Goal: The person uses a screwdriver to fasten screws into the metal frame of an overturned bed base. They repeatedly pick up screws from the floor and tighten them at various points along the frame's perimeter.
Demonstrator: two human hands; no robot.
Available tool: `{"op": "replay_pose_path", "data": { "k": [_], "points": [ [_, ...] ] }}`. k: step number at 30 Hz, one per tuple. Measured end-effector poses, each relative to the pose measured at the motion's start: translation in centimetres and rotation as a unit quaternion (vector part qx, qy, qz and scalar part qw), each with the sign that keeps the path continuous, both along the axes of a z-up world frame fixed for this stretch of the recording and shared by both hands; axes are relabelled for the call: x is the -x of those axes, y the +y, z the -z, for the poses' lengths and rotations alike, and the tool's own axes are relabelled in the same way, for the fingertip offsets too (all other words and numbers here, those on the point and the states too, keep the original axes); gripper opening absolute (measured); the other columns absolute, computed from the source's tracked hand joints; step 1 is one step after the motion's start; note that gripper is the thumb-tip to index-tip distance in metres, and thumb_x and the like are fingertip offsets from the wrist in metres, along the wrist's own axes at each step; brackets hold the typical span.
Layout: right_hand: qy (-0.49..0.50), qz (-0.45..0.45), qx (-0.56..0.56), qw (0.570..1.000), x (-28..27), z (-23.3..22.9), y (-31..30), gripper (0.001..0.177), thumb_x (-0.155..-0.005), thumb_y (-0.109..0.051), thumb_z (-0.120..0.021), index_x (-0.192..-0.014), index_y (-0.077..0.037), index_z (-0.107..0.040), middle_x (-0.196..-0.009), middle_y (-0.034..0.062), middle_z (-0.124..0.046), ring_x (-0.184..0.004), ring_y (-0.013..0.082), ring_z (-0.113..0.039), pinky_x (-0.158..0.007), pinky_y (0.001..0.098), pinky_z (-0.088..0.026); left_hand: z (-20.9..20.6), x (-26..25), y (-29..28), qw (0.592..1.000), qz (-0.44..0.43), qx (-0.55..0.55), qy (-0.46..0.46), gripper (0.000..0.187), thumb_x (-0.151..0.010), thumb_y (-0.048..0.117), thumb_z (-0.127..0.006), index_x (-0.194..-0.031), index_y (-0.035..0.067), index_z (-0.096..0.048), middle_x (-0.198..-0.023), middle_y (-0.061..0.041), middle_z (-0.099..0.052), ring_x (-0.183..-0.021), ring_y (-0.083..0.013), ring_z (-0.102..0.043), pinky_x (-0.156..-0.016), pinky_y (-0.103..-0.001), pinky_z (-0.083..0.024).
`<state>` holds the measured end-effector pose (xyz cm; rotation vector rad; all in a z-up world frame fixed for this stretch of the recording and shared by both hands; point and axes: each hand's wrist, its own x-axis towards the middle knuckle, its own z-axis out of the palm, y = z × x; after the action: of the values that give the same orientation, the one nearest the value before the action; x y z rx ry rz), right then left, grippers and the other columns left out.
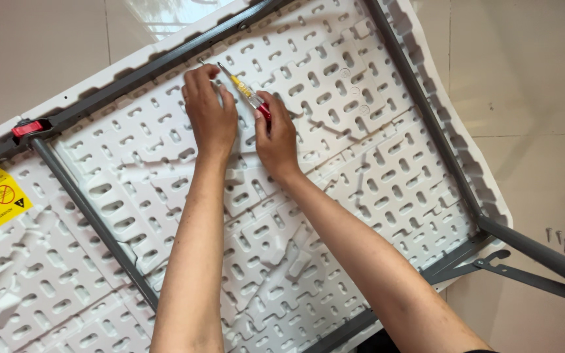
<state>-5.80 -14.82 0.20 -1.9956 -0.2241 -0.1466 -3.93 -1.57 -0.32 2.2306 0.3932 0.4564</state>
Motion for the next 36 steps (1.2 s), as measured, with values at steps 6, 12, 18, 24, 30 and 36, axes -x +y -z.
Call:
{"op": "replay_pose_path", "data": {
  "k": [6, 12, 18, 24, 30, 36],
  "points": [
    [0.082, 0.011, -0.089, 0.993, 0.2, 0.7, -1.0, 0.037, -0.105, -0.011, -0.056, -0.141, -0.006, -0.057, -0.103, 0.0073, -0.069, -0.084, 0.0098, -0.06, -0.078, 0.0264, -0.053, 0.4, 0.8, 0.3, 0.994, 0.0, -0.087, 0.061, 0.059, -0.091, 0.011, -0.069, -0.144, 0.006, -0.045, -0.151, -0.017, -0.041, -0.132, -0.0379, -0.041, -0.108, -0.049, -0.038],
    [0.122, 0.04, -0.118, 0.985, -1.0, -0.3, -5.6, 0.038, -0.109, -0.019, -0.053, -0.146, -0.01, -0.053, -0.099, -0.0007, -0.064, -0.08, 0.0048, -0.056, -0.07, 0.0194, -0.051, 0.2, 1.9, -3.0, 0.963, 0.009, -0.25, 0.101, 0.069, -0.097, 0.039, -0.062, -0.154, 0.01, -0.036, -0.163, -0.014, -0.031, -0.144, -0.0345, -0.035, -0.116, -0.064, -0.022],
    [-0.031, 0.118, 0.032, 0.992, -8.4, -0.6, -12.0, 0.029, -0.109, -0.016, -0.057, -0.134, -0.004, -0.064, -0.114, 0.0073, -0.056, -0.099, 0.0148, -0.058, -0.087, 0.0293, -0.051, -0.2, 0.3, -5.0, 0.958, 0.139, -0.223, 0.112, 0.065, -0.103, 0.055, -0.053, -0.158, 0.024, -0.039, -0.163, -0.01, -0.031, -0.149, -0.0323, -0.03, -0.12, -0.06, -0.018],
    [-0.067, 0.129, 0.052, 0.988, -15.1, 1.0, -13.8, 0.026, -0.109, -0.015, -0.054, -0.13, -0.002, -0.062, -0.122, 0.0091, -0.061, -0.112, 0.0221, -0.061, -0.098, 0.0346, -0.05, 0.0, -0.7, -6.6, 0.959, 0.106, -0.244, 0.098, 0.07, -0.099, 0.056, -0.056, -0.156, 0.018, -0.041, -0.16, -0.013, -0.034, -0.145, -0.0333, -0.03, -0.121, -0.061, -0.017],
    [-0.037, 0.163, -0.01, 0.986, -16.9, 2.9, -13.3, 0.025, -0.11, -0.016, -0.052, -0.129, -0.002, -0.06, -0.124, 0.0092, -0.062, -0.114, 0.022, -0.062, -0.101, 0.0328, -0.05, -0.2, -1.1, -6.6, 0.952, 0.109, -0.257, 0.123, 0.067, -0.097, 0.051, -0.055, -0.155, 0.019, -0.042, -0.161, -0.008, -0.034, -0.15, -0.0315, -0.026, -0.122, -0.06, -0.015],
    [-0.015, 0.212, -0.075, 0.974, -16.5, 2.1, -12.9, 0.024, -0.11, -0.016, -0.051, -0.127, -0.001, -0.06, -0.118, 0.01, -0.061, -0.104, 0.0176, -0.065, -0.093, 0.0287, -0.054, -0.6, -1.2, -6.5, 0.951, 0.119, -0.249, 0.141, 0.066, -0.098, 0.05, -0.052, -0.154, 0.018, -0.04, -0.16, -0.01, -0.034, -0.15, -0.0296, -0.025, -0.122, -0.059, -0.014]
  ]
}}
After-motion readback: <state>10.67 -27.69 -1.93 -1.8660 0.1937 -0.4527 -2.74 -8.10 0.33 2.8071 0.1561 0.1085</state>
